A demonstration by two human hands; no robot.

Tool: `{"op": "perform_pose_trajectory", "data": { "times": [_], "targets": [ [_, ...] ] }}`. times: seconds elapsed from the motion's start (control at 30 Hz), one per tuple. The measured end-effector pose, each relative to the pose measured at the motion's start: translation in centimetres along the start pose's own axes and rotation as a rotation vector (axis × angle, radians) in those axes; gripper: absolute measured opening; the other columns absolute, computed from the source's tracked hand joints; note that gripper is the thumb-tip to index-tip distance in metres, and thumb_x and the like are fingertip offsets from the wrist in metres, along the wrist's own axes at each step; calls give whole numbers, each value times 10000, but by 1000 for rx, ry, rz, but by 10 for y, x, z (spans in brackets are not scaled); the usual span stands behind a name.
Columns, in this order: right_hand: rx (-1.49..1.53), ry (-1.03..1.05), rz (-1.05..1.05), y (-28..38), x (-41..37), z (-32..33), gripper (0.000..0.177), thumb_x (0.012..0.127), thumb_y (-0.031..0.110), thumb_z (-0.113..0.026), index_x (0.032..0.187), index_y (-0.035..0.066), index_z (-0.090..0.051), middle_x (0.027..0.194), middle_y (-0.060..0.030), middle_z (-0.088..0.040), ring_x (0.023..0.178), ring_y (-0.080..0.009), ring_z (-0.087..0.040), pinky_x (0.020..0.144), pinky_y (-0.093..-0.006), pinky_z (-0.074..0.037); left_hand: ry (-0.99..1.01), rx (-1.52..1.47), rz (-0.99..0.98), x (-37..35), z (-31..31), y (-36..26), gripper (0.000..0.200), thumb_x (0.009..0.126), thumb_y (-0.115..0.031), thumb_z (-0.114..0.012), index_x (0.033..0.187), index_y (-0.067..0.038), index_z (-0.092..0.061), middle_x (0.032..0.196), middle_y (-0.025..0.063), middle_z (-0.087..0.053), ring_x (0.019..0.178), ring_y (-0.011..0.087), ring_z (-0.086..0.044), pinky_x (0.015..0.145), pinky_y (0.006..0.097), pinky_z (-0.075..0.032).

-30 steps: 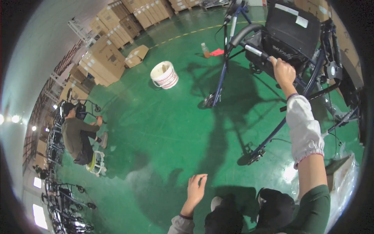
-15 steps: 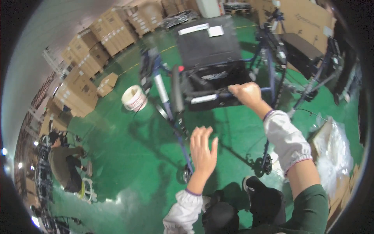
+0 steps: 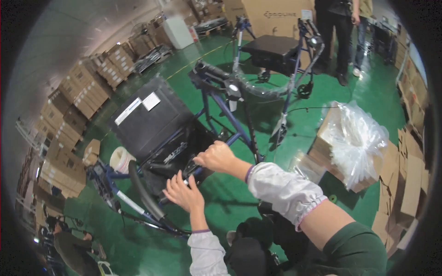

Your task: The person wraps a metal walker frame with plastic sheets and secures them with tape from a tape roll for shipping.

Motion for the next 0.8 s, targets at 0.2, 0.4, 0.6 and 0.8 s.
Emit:
{"op": "perform_pose_trajectory", "data": {
  "times": [0.2, 0.4, 0.6, 0.8],
  "targets": [
    [23, 484, -113, 3, 4, 31, 499, 989, 553, -338, 776, 258, -679, 681, 72, -637, 656, -194, -586, 624, -350, -350, 47, -41, 49, -5, 14, -14, 382, 962, -412, -499, 1205, -148, -629, 1184, 56, -615, 1278, 270, -445, 1162, 553, -156],
    [263, 811, -343, 6, 25, 61, 583, 1000, 610, -186, 1246, 316, -625, 1187, 4, -637, 1049, -226, -585, 953, -409, -307, 132, -78, 141, -5, 25, -29, 360, 1001, -386, -429, 1205, -176, -638, 1210, 23, -631, 1283, 207, -460, 1179, 513, -123],
    [450, 183, -266, -36, -14, 163, 325, 999, 359, -469, 1019, 140, -709, 919, -50, -689, 841, -225, -614, 853, -402, -385, 204, -261, 237, 8, 58, -52, 449, 1014, -438, -378, 1321, -167, -561, 1363, 83, -537, 1320, 272, -438, 1192, 516, -86],
    [-4, 70, -1017, -260, -277, 312, 231, 969, 149, -479, 1044, 124, -695, 1069, -79, -671, 966, -190, -606, 1004, -351, -421, 359, -257, -260, 10, 39, -87, 434, 1015, -352, -433, 1410, -185, -502, 1458, 134, -427, 1336, 316, -388, 1116, 537, -229]
  ]
}}
Point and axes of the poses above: each hand's wrist, its own x-axis towards the middle knuckle, its own z-axis out of the back of the hand, y = z × x, the point moved 2 cm from there along x, towards the middle knuckle
